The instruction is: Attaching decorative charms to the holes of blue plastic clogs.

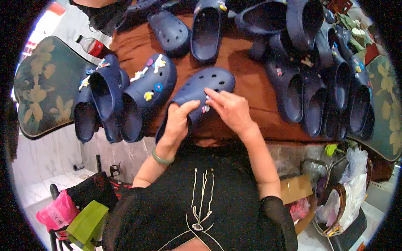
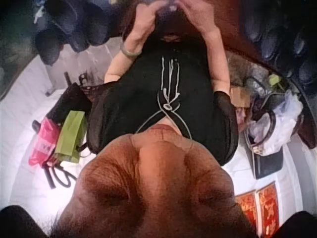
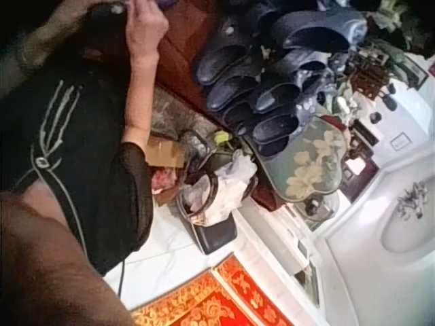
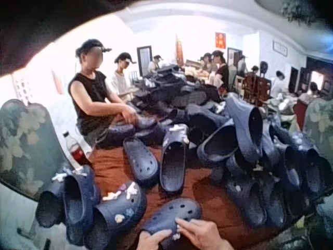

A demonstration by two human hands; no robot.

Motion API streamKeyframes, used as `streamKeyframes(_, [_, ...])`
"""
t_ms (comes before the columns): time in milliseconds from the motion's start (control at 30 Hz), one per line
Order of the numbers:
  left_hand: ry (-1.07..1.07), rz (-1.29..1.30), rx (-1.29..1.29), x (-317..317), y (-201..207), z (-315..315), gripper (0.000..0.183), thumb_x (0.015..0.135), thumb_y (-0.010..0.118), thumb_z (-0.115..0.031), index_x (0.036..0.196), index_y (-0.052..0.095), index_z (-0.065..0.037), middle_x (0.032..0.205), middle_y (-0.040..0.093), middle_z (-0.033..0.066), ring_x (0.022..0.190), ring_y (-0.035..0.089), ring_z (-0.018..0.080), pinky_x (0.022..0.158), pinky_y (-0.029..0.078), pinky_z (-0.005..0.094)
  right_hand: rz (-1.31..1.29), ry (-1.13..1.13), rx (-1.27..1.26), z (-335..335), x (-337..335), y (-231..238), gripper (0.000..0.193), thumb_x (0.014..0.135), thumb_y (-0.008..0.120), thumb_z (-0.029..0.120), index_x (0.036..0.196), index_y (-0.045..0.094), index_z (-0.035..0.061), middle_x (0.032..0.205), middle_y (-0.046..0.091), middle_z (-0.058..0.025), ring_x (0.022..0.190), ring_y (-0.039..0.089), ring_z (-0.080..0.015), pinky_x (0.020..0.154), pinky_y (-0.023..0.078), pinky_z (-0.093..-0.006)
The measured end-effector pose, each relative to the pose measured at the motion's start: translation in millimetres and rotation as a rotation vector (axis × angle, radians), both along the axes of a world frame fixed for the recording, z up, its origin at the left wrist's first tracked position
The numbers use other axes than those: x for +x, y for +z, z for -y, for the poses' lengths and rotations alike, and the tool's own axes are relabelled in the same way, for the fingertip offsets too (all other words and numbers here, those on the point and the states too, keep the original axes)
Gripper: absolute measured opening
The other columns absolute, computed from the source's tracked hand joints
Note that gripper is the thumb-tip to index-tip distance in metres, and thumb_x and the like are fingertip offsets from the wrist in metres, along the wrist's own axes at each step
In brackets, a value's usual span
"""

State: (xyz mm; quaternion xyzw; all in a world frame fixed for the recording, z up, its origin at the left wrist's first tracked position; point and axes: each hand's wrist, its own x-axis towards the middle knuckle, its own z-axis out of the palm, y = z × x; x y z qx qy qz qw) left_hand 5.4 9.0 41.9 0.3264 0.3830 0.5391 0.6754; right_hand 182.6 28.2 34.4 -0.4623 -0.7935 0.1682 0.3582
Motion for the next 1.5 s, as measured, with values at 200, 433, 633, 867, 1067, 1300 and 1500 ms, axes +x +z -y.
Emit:
streamKeyframes(200, [0.021,0.135,-0.042,2.1,-6.2,1.2,0.027,0.082,0.059,-0.004,0.108,0.061,0.003,0.101,0.066,0.0083,0.091,0.064,0.0181,0.085,0.05,0.0304,-0.282,-0.13,0.056,18.7,-11.3,-33.3,0.017,0.083,0.071,0.013,0.091,0.059,0.0038,0.078,0.064,-0.0107,0.065,0.064,-0.0228,0.058,0.051,-0.0311])
streamKeyframes(433, [-0.034,-0.116,-0.027,-1.4,21.8,-8.0,0.032,0.095,0.056,-0.026,0.11,0.059,0.002,0.098,0.062,0.0046,0.086,0.059,0.0114,0.076,0.049,0.0276,-1.406,-0.02,-0.786,11.9,-0.4,-17.3,0.014,0.096,0.052,0.02,0.09,0.051,0.0079,0.067,0.053,-0.001,0.051,0.044,-0.0061,0.045,0.033,-0.0196])
streamKeyframes(633, [-0.061,-0.281,0.042,-6.7,17.5,1.2,0.03,0.094,0.059,-0.023,0.11,0.06,0.003,0.101,0.063,0.0051,0.087,0.058,0.0111,0.077,0.049,0.0276,-1.059,0.051,-1.004,19.3,2.5,-12.6,0.022,0.096,0.056,0.028,0.086,0.059,0.0083,0.066,0.054,0.0024,0.052,0.044,-0.0037,0.045,0.031,-0.0182])
streamKeyframes(867, [0.033,-0.416,0.064,0.9,-4.7,20.5,0.025,0.093,0.058,-0.021,0.096,0.065,0.003,0.089,0.063,0.0,0.079,0.055,0.0085,0.07,0.046,0.0263,-0.553,-0.159,-0.851,29.4,-15.5,0.5,0.04,0.094,0.059,0.037,0.069,0.062,0.0049,0.054,0.053,0.0014,0.05,0.046,-0.0045,0.046,0.035,-0.0226])
streamKeyframes(1067, [0.028,-0.398,0.095,2.0,0.0,28.9,0.023,0.095,0.055,-0.018,0.104,0.063,0.002,0.094,0.063,0.0011,0.083,0.056,0.0087,0.075,0.046,0.0261,-0.484,-0.156,-0.833,36.9,-20.0,2.0,0.043,0.093,0.06,0.035,0.063,0.058,0.0033,0.054,0.054,0.0,0.052,0.048,-0.0059,0.048,0.038,-0.0255])
streamKeyframes(1300, [0.061,-0.316,0.093,2.8,-16.9,26.6,0.028,0.094,0.058,-0.023,0.1,0.063,0.003,0.088,0.064,0.0017,0.08,0.056,0.0089,0.072,0.047,0.0266,-0.784,-0.103,-0.963,43.6,-22.1,-3.5,0.038,0.095,0.057,0.033,0.066,0.055,0.0099,0.058,0.052,0.0028,0.05,0.043,-0.0039,0.046,0.034,-0.0211])
streamKeyframes(1500, [-0.027,-0.173,0.004,-1.7,-5.9,19.6,0.023,0.094,0.058,-0.019,0.101,0.065,0.002,0.093,0.066,0.0032,0.082,0.059,0.0101,0.076,0.049,0.0265,-0.997,0.009,-1.028,42.9,-14.3,-7.3,0.027,0.094,0.058,0.027,0.074,0.058,0.0083,0.061,0.054,0.0015,0.054,0.047,-0.0062,0.048,0.037,-0.0216])
